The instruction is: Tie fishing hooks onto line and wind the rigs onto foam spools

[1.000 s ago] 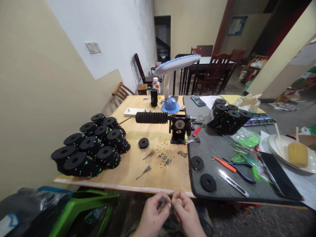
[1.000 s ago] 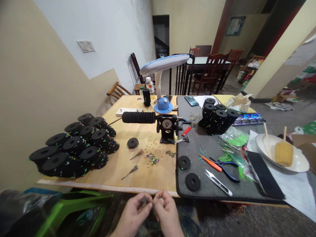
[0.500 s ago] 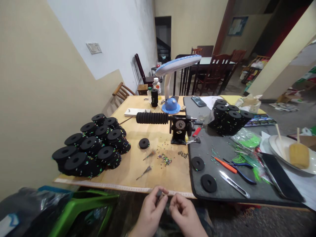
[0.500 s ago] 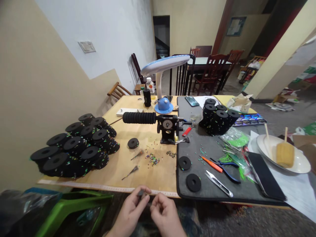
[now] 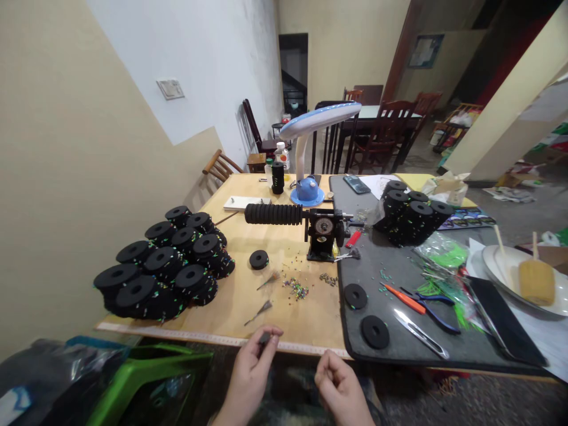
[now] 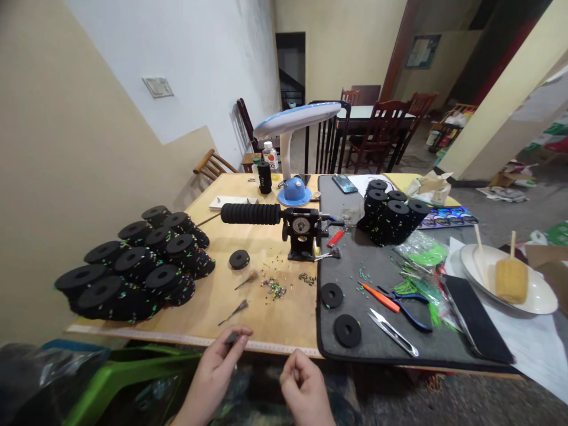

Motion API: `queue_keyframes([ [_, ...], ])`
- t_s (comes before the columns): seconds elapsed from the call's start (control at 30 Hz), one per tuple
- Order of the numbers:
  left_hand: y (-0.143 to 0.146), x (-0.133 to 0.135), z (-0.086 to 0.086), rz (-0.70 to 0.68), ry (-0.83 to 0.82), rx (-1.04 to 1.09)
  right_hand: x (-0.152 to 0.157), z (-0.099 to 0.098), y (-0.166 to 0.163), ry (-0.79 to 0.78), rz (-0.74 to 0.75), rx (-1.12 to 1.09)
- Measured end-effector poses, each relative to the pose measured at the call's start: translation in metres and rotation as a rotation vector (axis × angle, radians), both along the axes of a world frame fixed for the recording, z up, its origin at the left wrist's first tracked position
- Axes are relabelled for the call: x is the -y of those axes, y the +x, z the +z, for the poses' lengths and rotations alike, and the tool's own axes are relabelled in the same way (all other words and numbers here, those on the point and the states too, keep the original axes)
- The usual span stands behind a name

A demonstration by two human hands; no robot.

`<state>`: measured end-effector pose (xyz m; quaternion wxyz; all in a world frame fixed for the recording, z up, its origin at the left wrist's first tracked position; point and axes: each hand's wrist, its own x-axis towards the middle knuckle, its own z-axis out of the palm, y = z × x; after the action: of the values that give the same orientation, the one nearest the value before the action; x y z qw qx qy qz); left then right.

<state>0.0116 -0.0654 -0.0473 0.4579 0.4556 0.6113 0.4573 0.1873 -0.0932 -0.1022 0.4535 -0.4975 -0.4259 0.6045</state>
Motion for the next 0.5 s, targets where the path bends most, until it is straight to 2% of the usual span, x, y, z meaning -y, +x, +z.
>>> queue_keyframes([
  [0.17,0.000,0.010,0.002,-0.263,-0.115,-0.011,0.003,0.004,-0.002,-0.034,-0.001,-0.072],
  [0.3,0.007,0.016,-0.003,-0.309,-0.150,-0.046,0.004,0.004,-0.003,-0.034,0.027,-0.064],
  [0.5,0.014,0.007,-0.002,-0.351,-0.140,0.088,0.003,0.005,-0.004,-0.082,0.101,-0.078],
])
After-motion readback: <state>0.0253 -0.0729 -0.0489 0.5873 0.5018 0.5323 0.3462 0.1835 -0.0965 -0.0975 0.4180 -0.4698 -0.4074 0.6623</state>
